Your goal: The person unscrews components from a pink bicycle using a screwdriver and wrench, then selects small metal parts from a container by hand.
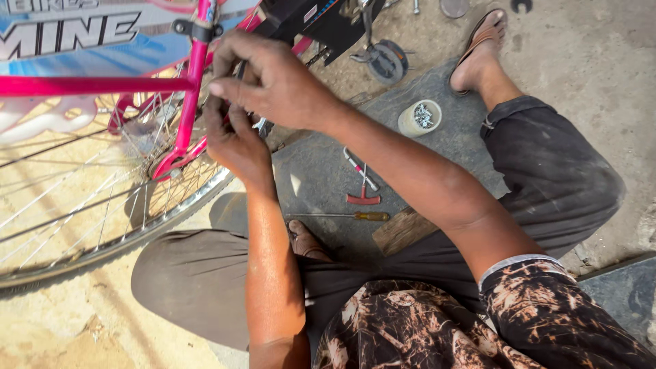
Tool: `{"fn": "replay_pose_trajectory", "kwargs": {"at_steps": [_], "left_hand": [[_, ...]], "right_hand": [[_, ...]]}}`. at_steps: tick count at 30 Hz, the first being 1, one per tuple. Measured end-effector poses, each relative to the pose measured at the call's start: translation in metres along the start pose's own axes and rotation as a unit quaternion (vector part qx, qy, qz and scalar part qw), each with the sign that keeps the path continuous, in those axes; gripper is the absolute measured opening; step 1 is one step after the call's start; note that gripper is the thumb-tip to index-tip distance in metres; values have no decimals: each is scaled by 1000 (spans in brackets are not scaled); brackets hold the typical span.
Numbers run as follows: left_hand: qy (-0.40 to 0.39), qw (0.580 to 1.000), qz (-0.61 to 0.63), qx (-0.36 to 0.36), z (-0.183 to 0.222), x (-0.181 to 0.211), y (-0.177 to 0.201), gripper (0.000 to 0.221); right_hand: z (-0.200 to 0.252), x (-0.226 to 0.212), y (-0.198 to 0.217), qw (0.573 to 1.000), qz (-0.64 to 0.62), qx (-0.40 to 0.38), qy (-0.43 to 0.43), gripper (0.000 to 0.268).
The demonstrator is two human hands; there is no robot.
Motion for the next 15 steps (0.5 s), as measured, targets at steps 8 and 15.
{"fn": "replay_pose_trajectory", "kwargs": {"at_steps": [8,15], "left_hand": [[30,996,-71,-42,-2,13,1,21],[-8,995,-85,-49,0,9,0,24]], "right_hand": [[92,35,71,980,6,27,-197,18],[289,147,24,852,207,-150,-456,31]]}}
Point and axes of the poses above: each hand's wrist, its own z-axis away from the middle knuckle, its own y-axis out of the back of the hand, x = y × z, the point moved 6 cm from there along -z, towards the middle knuckle, and after that the axes turned 12 degrees about -z, right-handed, at the moved point
